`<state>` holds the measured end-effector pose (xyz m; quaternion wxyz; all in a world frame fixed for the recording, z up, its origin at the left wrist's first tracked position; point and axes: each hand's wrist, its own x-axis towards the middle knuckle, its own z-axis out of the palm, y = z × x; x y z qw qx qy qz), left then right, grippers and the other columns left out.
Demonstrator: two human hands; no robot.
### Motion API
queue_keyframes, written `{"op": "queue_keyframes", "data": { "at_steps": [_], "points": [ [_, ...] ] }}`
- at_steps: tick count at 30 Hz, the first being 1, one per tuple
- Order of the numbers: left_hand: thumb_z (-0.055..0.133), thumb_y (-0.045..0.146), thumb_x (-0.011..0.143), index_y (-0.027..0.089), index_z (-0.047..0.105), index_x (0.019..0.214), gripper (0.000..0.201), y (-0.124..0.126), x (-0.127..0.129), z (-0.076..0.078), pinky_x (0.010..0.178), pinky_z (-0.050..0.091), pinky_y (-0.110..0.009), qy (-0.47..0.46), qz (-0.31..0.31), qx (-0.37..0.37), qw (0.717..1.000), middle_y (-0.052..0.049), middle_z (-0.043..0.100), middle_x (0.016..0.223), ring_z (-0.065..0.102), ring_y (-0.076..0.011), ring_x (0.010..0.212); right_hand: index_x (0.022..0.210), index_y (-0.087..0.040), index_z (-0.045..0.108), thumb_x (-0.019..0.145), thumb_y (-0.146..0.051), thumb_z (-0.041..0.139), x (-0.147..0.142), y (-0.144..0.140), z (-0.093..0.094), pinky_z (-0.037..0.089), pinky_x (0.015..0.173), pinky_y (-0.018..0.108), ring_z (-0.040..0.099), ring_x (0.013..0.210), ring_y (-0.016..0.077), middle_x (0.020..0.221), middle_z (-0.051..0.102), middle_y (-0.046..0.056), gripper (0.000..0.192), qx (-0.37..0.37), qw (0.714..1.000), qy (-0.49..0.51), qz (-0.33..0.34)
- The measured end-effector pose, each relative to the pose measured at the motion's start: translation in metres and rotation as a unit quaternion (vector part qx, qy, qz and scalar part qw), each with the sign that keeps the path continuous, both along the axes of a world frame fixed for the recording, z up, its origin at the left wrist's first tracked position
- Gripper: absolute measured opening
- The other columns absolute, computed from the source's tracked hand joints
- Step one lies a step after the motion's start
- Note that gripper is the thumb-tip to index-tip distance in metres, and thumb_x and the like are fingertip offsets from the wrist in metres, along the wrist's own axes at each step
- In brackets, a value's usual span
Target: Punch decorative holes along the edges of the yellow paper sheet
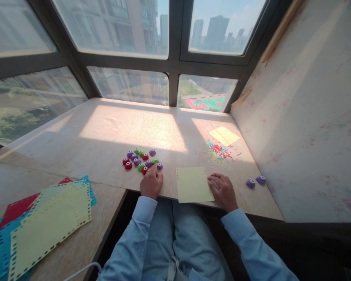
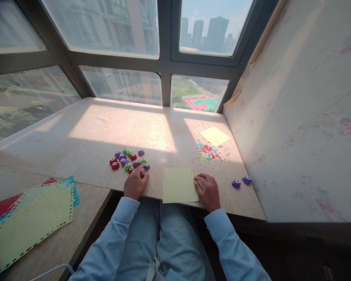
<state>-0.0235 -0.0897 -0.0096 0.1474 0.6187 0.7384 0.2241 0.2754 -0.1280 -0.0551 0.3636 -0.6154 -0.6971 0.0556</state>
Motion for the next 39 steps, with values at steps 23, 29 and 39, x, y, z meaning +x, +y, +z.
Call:
{"op": "queue_keyframes", "data": {
  "at_steps": [23,29,39],
  "points": [
    [0.051,0.035,0.094,0.025,0.071,0.103,0.024,-0.004,0.030,-0.001,0.070,0.046,-0.030,0.068,-0.100,-0.039,0.992,-0.007,0.072,0.100,0.067,-0.0225,0.089,0.094,-0.023,0.074,0.088,-0.032,0.055,-0.001,0.000,0.003,0.046,0.091,0.045,0.058,0.100,0.0267,0.105,0.069,0.008,0.021,-0.006,1.000,0.024,-0.006],
    [0.045,0.035,0.097,0.024,0.068,0.102,0.026,-0.002,0.039,0.002,0.068,0.045,-0.031,0.099,-0.076,-0.064,0.990,-0.009,0.073,0.097,0.069,-0.0247,0.088,0.095,-0.023,0.074,0.088,-0.032,0.055,-0.002,0.000,0.003,0.046,0.091,0.046,0.059,0.100,0.0269,0.105,0.070,0.008,0.022,-0.006,1.000,0.025,-0.004],
    [0.044,0.032,0.095,0.018,0.063,0.097,0.024,0.002,0.037,0.003,0.070,0.045,-0.032,0.098,-0.109,-0.070,0.987,-0.009,0.073,0.087,0.070,-0.0240,0.081,0.095,-0.023,0.074,0.088,-0.031,0.055,-0.001,0.000,0.002,0.046,0.092,0.045,0.059,0.100,0.0267,0.105,0.070,0.008,0.021,-0.006,1.000,0.025,-0.005]
  ]
}}
